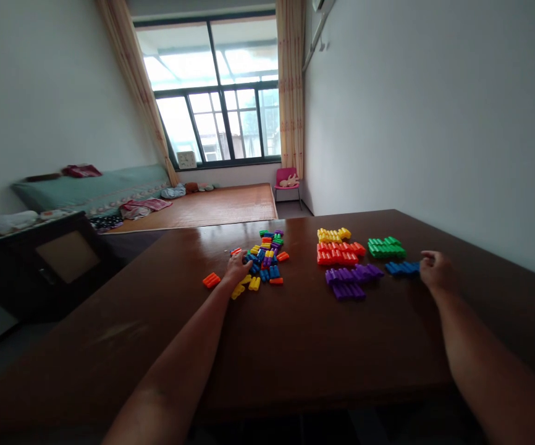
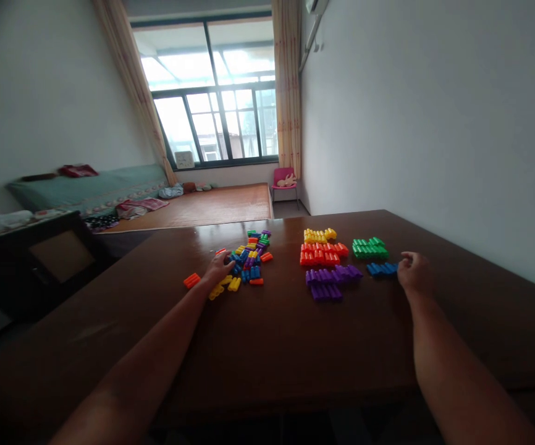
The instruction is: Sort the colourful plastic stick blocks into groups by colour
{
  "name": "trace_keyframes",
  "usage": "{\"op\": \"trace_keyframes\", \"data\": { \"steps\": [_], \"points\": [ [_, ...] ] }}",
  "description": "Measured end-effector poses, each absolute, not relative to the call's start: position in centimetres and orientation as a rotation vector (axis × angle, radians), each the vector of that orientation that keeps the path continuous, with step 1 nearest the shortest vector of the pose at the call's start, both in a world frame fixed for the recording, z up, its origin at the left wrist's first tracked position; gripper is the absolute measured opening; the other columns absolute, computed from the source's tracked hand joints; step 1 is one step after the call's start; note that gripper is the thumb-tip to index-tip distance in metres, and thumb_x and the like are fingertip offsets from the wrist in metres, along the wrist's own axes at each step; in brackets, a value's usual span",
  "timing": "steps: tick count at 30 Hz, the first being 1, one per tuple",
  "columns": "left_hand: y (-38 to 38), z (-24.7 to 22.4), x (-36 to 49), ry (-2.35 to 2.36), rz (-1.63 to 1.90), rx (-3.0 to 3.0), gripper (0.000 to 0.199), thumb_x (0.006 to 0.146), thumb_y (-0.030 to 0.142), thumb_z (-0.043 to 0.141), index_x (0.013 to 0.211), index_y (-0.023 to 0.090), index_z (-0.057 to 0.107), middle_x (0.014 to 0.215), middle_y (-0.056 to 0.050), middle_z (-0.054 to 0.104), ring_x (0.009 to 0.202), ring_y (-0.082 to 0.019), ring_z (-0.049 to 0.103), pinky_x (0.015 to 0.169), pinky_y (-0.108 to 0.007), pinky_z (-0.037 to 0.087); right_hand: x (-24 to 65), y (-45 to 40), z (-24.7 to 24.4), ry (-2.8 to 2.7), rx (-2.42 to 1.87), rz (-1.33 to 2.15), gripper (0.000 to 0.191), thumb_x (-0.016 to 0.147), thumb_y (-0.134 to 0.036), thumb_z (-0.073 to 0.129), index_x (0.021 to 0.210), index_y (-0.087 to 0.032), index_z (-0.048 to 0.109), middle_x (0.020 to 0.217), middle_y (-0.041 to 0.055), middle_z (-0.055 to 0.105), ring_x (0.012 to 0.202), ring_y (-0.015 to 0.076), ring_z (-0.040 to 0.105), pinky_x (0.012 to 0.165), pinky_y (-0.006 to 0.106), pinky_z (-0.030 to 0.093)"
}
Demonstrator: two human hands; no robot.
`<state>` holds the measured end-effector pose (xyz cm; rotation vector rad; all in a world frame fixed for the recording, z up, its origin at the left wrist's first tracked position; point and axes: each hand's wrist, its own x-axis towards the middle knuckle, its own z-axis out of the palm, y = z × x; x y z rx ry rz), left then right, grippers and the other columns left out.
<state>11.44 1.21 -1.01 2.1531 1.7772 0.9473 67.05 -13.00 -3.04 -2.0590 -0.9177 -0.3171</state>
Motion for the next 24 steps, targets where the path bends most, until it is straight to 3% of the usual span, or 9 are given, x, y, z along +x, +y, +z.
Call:
{"op": "trace_keyframes", "data": {
  "steps": [5,8,13,17,21,24],
  "points": [
    [0.6,-0.4,10.5,1.695,1.117,2.037,0.041,0.067,0.014,0.07,0.107,0.017,0.065,0.104,-0.008,0.062,0.077,-0.015,0.064,0.076,-0.031,0.054,66.3,-12.8,-2.6,-1.02,-2.006,-0.371,0.033,0.078,-0.019,0.042,0.102,-0.014,0.065,0.099,0.0164,0.064,0.094,0.0272,0.056,0.086,0.038,0.043],
    [-0.4,0.8,10.8,1.607,1.234,2.037,0.04,0.066,0.013,0.07,0.105,0.019,0.063,0.106,-0.007,0.062,0.077,-0.015,0.064,0.073,-0.03,0.054,65.5,-12.9,-2.1,-1.048,-1.945,-0.45,0.036,0.08,-0.017,0.039,0.106,-0.013,0.063,0.105,0.0181,0.063,0.099,0.0281,0.056,0.089,0.038,0.042],
    [-2.8,2.9,13.4,1.37,1.284,1.961,0.028,0.07,0.017,0.07,0.095,0.021,0.059,0.093,-0.001,0.067,0.077,-0.015,0.064,0.07,-0.029,0.053,62.1,-13.4,-0.5,-1.178,-1.818,-0.537,0.037,0.084,-0.018,0.036,0.112,-0.013,0.06,0.114,0.0179,0.062,0.108,0.0266,0.055,0.097,0.036,0.04],
    [-4.5,3.6,15.7,1.173,1.316,1.9,0.028,0.07,0.027,0.076,0.089,0.02,0.058,0.092,-0.002,0.066,0.08,-0.017,0.065,0.067,-0.028,0.053,56.7,-13.5,1.9,-1.42,-1.575,-0.564,0.035,0.091,-0.024,0.035,0.114,-0.016,0.059,0.116,0.0142,0.062,0.11,0.0239,0.056,0.099,0.036,0.042],
    [-5.4,3.8,16.6,1.001,1.261,1.774,0.031,0.07,0.035,0.077,0.087,0.019,0.056,0.083,-0.001,0.064,0.08,-0.017,0.066,0.061,-0.024,0.053,49.3,-13.2,4.7,-1.794,-1.362,-0.417,0.032,0.094,-0.032,0.039,0.113,-0.021,0.062,0.11,0.0102,0.066,0.106,0.025,0.058,0.098,0.043,0.044],
    [-5.5,3.8,17.0,0.907,1.242,1.667,0.035,0.07,0.039,0.077,0.086,0.018,0.054,0.081,0.0,0.062,0.075,-0.016,0.066,0.061,-0.025,0.054,44.0,-12.6,6.0,-1.998,-1.212,-0.236,0.035,0.095,-0.036,0.043,0.124,-0.024,0.059,0.12,0.009,0.064,0.113,0.0263,0.056,0.099,0.047,0.045]
  ]
}}
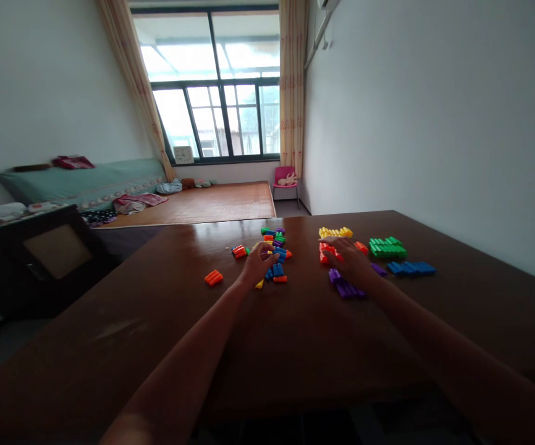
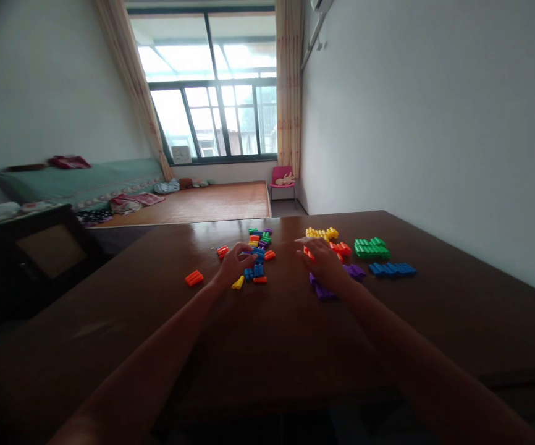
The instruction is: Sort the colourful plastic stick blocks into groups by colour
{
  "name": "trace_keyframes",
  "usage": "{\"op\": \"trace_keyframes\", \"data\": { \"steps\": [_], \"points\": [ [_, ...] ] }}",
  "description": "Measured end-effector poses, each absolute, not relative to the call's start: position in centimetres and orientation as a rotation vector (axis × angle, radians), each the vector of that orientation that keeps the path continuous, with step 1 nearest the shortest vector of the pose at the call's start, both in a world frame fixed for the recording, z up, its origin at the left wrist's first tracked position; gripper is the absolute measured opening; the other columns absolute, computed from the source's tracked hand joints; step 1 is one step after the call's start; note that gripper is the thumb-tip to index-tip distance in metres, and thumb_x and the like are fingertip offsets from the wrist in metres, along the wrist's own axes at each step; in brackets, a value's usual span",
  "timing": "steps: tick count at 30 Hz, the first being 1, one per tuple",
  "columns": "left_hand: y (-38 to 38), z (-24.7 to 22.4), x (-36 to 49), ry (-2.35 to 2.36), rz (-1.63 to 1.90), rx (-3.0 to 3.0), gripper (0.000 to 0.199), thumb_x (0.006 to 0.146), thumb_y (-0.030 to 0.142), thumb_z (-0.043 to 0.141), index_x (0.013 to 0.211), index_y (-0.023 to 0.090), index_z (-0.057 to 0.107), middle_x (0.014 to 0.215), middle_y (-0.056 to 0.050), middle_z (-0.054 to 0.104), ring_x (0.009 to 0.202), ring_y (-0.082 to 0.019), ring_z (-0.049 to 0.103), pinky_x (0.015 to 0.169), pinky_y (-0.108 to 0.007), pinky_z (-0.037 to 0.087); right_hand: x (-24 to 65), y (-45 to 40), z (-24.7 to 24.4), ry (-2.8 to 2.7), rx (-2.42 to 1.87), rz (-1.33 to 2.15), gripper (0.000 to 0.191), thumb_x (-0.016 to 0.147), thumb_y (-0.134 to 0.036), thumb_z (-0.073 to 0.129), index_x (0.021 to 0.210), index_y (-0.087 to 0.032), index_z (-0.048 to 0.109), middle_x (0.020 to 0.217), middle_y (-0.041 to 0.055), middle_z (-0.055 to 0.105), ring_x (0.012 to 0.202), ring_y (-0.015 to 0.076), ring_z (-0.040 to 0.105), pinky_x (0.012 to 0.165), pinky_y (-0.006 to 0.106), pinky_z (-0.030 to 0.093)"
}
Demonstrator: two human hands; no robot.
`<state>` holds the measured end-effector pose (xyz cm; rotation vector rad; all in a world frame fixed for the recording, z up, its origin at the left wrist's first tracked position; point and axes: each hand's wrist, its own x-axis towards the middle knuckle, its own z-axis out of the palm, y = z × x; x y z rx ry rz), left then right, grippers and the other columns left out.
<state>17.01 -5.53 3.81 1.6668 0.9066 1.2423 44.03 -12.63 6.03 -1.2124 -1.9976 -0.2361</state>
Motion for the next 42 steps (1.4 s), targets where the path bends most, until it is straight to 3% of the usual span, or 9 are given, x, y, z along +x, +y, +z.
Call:
{"op": "trace_keyframes", "data": {
  "steps": [5,12,17,21,26,32,42],
  "points": [
    [-6.0,3.6,17.9,0.733,1.174,1.572,0.042,0.067,0.042,0.08,0.087,0.018,0.053,0.084,0.0,0.062,0.078,-0.015,0.066,0.069,-0.03,0.057,38.5,-11.4,5.6,-2.166,-1.107,-0.059,0.049,0.092,-0.042,0.052,0.137,-0.025,0.05,0.133,0.0102,0.058,0.122,0.0285,0.053,0.104,0.049,0.044],
    [-7.2,3.4,19.2,0.659,1.103,1.552,0.041,0.068,0.042,0.08,0.088,0.018,0.053,0.086,0.001,0.062,0.077,-0.014,0.066,0.069,-0.027,0.057,37.2,-11.8,4.6,-2.188,-1.117,-0.055,0.048,0.093,-0.041,0.05,0.138,-0.022,0.051,0.127,0.0118,0.06,0.117,0.0278,0.055,0.1,0.047,0.046],
    [-6.5,3.2,18.9,0.738,1.02,1.643,0.046,0.072,0.05,0.073,0.102,0.018,0.061,0.088,-0.005,0.069,0.086,-0.02,0.069,0.072,-0.033,0.059,43.6,-12.4,5.6,-1.993,-1.327,-0.291,0.043,0.09,-0.041,0.053,0.128,-0.022,0.058,0.122,0.0106,0.065,0.112,0.0298,0.056,0.097,0.048,0.044],
    [-5.2,3.3,17.3,0.906,1.124,1.616,0.048,0.07,0.053,0.073,0.099,0.016,0.065,0.08,-0.005,0.07,0.084,-0.022,0.07,0.069,-0.033,0.059,54.7,-12.6,3.1,-1.515,-1.702,-0.476,0.043,0.083,-0.039,0.058,0.118,-0.014,0.062,0.112,0.016,0.067,0.104,0.03,0.059,0.095,0.046,0.043],
    [-4.3,3.4,15.4,0.993,1.226,1.52,0.049,0.065,0.056,0.074,0.092,0.015,0.067,0.089,-0.006,0.071,0.086,-0.021,0.069,0.068,-0.03,0.058,63.9,-13.4,-1.7,-1.1,-2.077,-0.295,0.048,0.072,-0.039,0.064,0.11,-0.01,0.065,0.099,0.0165,0.068,0.084,0.026,0.063,0.077,0.038,0.049],
    [-3.6,2.8,14.4,1.051,1.283,1.465,0.047,0.063,0.053,0.075,0.09,0.015,0.069,0.085,-0.005,0.072,0.083,-0.021,0.07,0.07,-0.03,0.057,62.7,-13.5,-2.2,-1.135,-2.227,-0.291,0.048,0.076,-0.052,0.06,0.11,-0.019,0.068,0.106,0.0144,0.068,0.096,0.0285,0.063,0.079,0.038,0.049],
    [-2.6,1.9,13.7,1.135,1.346,1.474,0.034,0.071,0.042,0.069,0.09,0.015,0.068,0.081,-0.005,0.072,0.084,-0.021,0.071,0.068,-0.028,0.057,61.6,-14.3,-2.4,-1.189,-2.402,-0.218,0.053,0.078,-0.063,0.054,0.11,-0.023,0.067,0.104,0.014,0.068,0.093,0.0304,0.064,0.074,0.04,0.049]
  ]
}}
